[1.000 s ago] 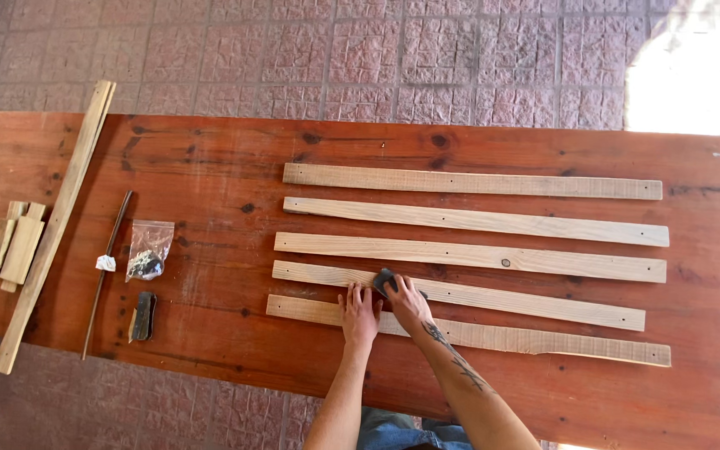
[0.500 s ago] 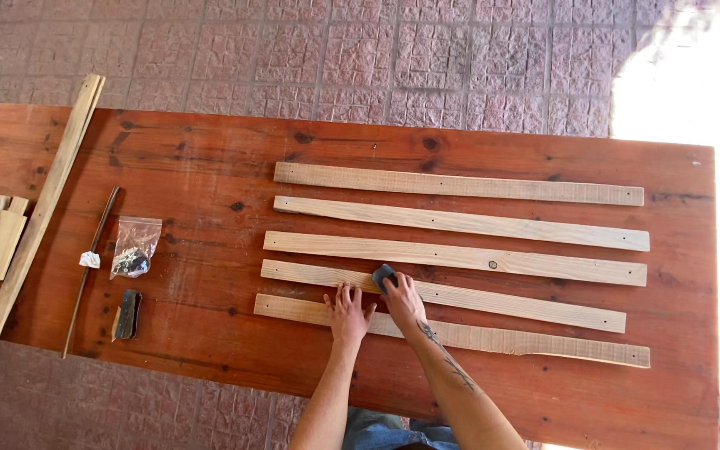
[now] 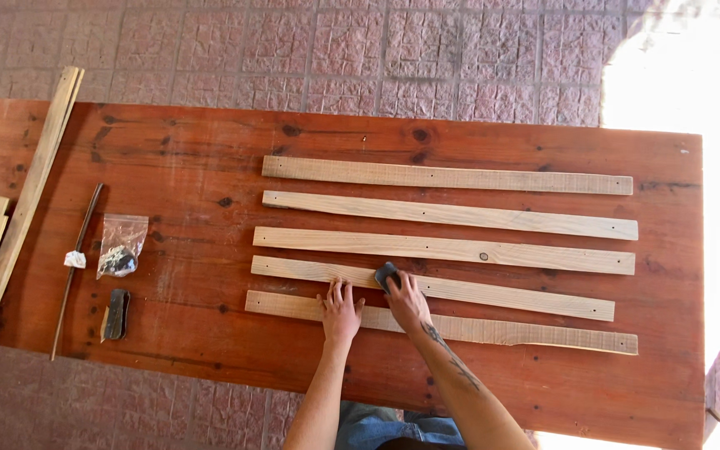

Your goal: The person sands several long wooden planks laid out on a wooden table using a sanding block. They move the sanding block back and forth along the length of each plank, then flip and reposition the planks to continue sanding.

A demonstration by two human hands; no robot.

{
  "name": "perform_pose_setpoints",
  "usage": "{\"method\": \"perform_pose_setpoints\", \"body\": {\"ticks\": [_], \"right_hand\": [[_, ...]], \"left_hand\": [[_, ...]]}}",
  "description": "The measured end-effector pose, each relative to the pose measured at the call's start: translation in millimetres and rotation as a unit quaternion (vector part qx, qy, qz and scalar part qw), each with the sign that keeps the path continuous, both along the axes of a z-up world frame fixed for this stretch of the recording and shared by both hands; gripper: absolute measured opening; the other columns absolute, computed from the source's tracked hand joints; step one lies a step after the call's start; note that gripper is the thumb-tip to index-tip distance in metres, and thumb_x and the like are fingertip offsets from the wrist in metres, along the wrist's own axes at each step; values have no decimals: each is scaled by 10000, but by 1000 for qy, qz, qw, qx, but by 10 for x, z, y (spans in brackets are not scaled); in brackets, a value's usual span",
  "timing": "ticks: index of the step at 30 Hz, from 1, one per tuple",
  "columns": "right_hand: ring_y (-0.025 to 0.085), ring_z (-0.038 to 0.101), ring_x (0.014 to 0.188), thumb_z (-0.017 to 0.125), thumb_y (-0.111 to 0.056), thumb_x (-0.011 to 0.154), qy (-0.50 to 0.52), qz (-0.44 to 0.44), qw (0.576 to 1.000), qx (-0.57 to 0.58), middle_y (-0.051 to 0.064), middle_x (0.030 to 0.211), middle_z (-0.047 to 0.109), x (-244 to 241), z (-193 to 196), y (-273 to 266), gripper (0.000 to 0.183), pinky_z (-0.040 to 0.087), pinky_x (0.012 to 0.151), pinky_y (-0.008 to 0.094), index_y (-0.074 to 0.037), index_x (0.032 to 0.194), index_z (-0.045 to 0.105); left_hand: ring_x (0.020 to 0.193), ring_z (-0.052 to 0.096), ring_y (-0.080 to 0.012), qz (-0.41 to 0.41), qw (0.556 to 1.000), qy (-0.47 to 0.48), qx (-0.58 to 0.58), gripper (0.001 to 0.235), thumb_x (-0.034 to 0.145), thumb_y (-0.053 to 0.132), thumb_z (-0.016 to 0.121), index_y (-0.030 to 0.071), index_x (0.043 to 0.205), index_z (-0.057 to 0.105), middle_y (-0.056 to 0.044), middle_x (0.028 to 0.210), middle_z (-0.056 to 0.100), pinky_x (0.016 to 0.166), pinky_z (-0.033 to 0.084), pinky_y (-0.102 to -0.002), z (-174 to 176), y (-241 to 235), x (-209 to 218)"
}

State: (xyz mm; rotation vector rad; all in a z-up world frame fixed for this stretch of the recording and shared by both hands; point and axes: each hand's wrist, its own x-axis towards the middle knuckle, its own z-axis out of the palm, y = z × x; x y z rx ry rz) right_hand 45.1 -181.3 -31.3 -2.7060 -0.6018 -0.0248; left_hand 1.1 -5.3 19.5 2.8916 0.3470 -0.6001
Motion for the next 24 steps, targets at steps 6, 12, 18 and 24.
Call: {"method": "perform_pose_setpoints", "body": {"ticks": [6, 12, 18, 24], "right_hand": [[358, 533, 1240, 799, -259, 803, 20, 56, 998, 22, 185, 1277, 505, 40, -11, 115, 486, 615, 894, 362, -103, 1234, 637], [316, 518, 1259, 796, -285, 798, 12, 29, 999, -21, 142, 1288, 496, 144, 49, 0, 471, 619, 888, 326, -132, 1212, 631], [339, 501, 1279, 708, -176, 805, 11, 112, 993, 20, 147, 1312, 489, 153, 3, -158, 401, 571, 968, 352, -124, 1195, 631], [381, 521, 1260, 648, -133, 787, -17, 110, 993, 32, 178, 1305, 505, 210, -67, -398, 428, 568, 959, 394, -108, 1215, 632]], "left_hand": [[1506, 310, -285, 17, 1000, 2, 3, 572, 1011, 542, 492, 199, 1466, 440, -71, 1574, 350, 1194, 288, -609, -36, -31, -39], [1471, 364, -269, 8, 1000, -19, 5, 472, 1039, 493, 468, 213, 1419, 482, -57, 1484, 428, 1184, 291, -607, -199, 41, 43], [1511, 298, -279, -117, 992, -35, -27, 725, 904, 376, 723, 231, 1537, 402, -61, 1543, 374, 1203, 297, -522, -43, 88, 364], [1388, 474, -210, -150, 985, -79, -8, 611, 859, 396, 741, 241, 1417, 544, -10, 1356, 559, 1125, 419, -382, -531, 164, 429]]}}
